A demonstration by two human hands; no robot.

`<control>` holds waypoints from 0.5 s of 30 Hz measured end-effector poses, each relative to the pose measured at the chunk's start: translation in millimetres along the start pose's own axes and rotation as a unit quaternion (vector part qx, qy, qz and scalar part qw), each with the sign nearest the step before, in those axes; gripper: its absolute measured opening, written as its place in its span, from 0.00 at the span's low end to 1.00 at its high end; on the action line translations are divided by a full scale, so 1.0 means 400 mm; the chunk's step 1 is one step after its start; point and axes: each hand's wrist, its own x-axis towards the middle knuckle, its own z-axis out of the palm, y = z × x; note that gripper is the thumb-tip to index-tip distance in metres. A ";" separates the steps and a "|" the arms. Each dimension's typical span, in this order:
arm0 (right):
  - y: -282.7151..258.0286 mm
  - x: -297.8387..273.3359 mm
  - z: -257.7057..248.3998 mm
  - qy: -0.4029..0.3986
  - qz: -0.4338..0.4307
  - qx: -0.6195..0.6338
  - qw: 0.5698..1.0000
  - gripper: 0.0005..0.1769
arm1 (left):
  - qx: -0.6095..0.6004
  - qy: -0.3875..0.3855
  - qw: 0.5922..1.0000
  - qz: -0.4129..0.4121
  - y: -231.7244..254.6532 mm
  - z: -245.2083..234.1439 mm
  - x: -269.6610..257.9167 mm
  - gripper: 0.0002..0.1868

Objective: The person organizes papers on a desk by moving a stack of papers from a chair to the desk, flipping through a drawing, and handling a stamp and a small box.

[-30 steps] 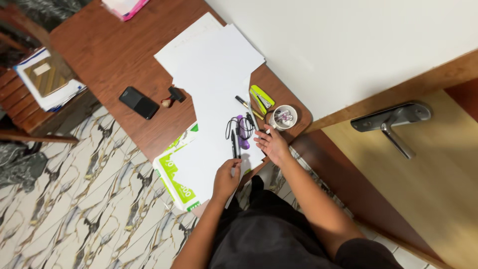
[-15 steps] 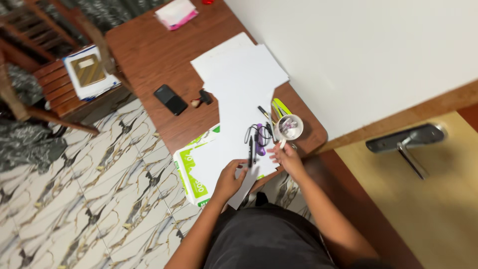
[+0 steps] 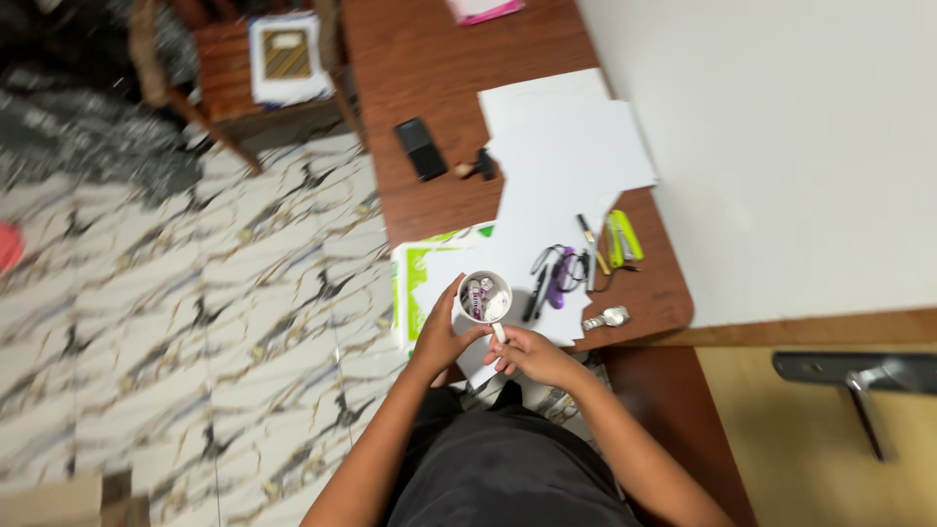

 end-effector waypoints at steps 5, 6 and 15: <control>-0.017 0.067 0.059 -0.085 0.013 -0.063 0.994 0.18 | 0.007 0.102 0.995 -0.015 -0.036 -0.059 -0.104 0.53; -0.017 0.082 0.076 -0.094 0.020 -0.075 0.993 0.18 | 0.006 0.129 0.991 -0.023 -0.045 -0.073 -0.126 0.52; -0.033 0.234 0.290 -0.168 0.026 -0.073 0.983 0.19 | -0.106 0.233 0.967 -0.012 -0.171 -0.240 -0.276 0.52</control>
